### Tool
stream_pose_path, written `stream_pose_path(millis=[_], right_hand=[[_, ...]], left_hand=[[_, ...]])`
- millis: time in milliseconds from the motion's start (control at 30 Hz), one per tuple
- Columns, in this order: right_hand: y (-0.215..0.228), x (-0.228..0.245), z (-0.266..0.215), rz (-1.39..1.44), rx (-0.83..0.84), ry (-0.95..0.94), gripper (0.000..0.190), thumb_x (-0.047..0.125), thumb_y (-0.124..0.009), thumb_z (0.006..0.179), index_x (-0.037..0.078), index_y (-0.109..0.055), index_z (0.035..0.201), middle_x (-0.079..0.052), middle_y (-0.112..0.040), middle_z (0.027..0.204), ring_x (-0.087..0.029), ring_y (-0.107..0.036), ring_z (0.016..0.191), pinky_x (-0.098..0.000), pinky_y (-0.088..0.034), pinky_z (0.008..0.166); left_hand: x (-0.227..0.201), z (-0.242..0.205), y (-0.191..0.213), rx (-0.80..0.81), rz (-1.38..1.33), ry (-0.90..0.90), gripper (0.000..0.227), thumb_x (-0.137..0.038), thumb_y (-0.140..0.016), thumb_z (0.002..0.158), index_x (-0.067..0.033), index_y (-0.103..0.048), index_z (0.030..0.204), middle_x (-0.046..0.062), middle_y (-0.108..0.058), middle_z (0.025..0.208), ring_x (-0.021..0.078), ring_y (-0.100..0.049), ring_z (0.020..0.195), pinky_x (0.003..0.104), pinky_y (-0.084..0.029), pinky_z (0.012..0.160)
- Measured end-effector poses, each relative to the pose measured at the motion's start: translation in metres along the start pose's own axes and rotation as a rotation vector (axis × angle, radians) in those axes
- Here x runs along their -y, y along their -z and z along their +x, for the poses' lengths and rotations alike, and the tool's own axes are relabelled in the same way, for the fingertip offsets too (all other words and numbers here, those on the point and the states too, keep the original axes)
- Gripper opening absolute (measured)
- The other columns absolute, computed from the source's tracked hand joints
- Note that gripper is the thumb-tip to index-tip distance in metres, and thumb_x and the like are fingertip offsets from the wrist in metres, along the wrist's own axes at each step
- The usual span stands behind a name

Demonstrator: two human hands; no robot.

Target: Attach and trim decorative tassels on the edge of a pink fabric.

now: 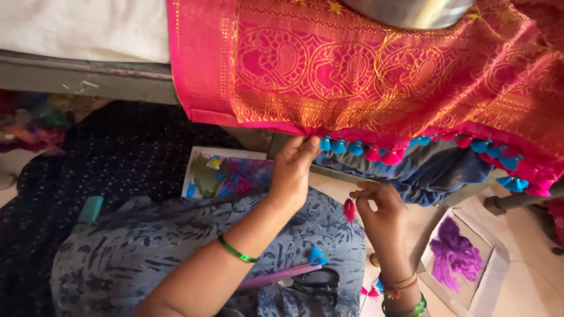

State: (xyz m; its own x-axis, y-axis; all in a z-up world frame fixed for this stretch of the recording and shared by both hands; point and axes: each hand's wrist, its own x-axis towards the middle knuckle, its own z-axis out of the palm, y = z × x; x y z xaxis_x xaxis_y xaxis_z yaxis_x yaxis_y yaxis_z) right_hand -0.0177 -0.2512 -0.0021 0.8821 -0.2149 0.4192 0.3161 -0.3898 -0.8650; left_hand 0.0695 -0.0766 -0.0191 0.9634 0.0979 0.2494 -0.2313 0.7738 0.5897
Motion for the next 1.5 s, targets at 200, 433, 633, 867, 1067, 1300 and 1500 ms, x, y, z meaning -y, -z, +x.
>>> stream_pose_path(millis=[200,433,633,867,1067,1300,1500], right_hand=[[-0.01,0.023,-0.003,-0.395,0.099,0.273,0.009,0.006,-0.079,0.085,0.002,-0.077,0.093,-0.009,-0.077,0.093,-0.019,-0.073,0.088,-0.0299,-0.056,0.081],[-0.016,0.035,-0.007,-0.336,0.1,0.137,0.012,0.009,-0.076,0.089,0.003,-0.077,0.099,-0.009,-0.078,0.095,-0.017,-0.075,0.088,-0.0287,-0.056,0.079],[0.008,0.042,-0.01,-0.335,0.125,0.103,0.013,0.009,-0.077,0.087,0.003,-0.077,0.098,-0.007,-0.079,0.095,-0.014,-0.076,0.088,-0.0272,-0.056,0.079],[-0.017,0.067,-0.012,-0.147,0.326,0.202,0.013,0.002,-0.08,0.081,0.0,-0.079,0.093,-0.011,-0.069,0.094,-0.02,-0.064,0.079,-0.0277,-0.051,0.065],[0.004,0.095,-0.002,0.404,0.118,-0.058,0.005,0.002,-0.057,0.102,-0.002,-0.062,0.102,-0.012,-0.074,0.098,-0.022,-0.077,0.09,-0.0297,-0.064,0.068],[-0.008,0.08,-0.008,-0.269,0.259,0.437,0.008,-0.003,-0.073,0.086,-0.001,-0.072,0.093,-0.013,-0.069,0.101,-0.025,-0.068,0.092,-0.0287,-0.056,0.076],[-0.01,0.072,-0.01,-0.071,0.285,-0.004,0.009,0.003,-0.072,0.094,-0.003,-0.074,0.1,-0.014,-0.073,0.085,-0.02,-0.057,0.062,-0.0257,-0.045,0.053]], left_hand=[[-0.017,0.005,0.002,0.05,0.091,0.306,0.017,-0.022,-0.069,0.101,-0.0056,-0.071,0.098,-0.004,-0.067,0.094,0.008,-0.06,0.09,0.031,-0.048,0.082],[0.025,-0.016,-0.022,0.052,-0.081,0.205,0.024,-0.028,-0.074,0.096,-0.0106,-0.068,0.112,-0.002,-0.068,0.106,0.0121,-0.064,0.1,0.039,-0.051,0.094],[-0.004,-0.028,0.005,0.286,-0.085,0.221,0.037,-0.036,-0.07,0.101,-0.0091,-0.061,0.124,0.001,-0.065,0.119,0.0167,-0.062,0.116,0.041,-0.049,0.107],[-0.036,-0.079,0.023,0.691,0.887,0.038,0.04,-0.034,-0.067,0.097,0.0017,-0.064,0.116,0.017,-0.072,0.106,0.0282,-0.071,0.099,0.039,-0.054,0.086],[-0.025,-0.083,0.097,0.701,1.329,-0.073,0.029,-0.029,-0.066,0.104,-0.0021,-0.066,0.094,0.014,-0.07,0.087,0.0333,-0.07,0.087,0.044,-0.054,0.079],[-0.085,-0.068,0.022,0.639,1.088,-0.521,0.037,-0.032,-0.07,0.093,0.0012,-0.062,0.109,0.022,-0.067,0.109,0.0408,-0.061,0.104,0.048,-0.046,0.088],[-0.037,-0.078,0.048,0.772,1.102,-0.148,0.029,-0.031,-0.067,0.101,-0.003,-0.062,0.1,0.016,-0.066,0.092,0.0379,-0.063,0.094,0.05,-0.048,0.086]])
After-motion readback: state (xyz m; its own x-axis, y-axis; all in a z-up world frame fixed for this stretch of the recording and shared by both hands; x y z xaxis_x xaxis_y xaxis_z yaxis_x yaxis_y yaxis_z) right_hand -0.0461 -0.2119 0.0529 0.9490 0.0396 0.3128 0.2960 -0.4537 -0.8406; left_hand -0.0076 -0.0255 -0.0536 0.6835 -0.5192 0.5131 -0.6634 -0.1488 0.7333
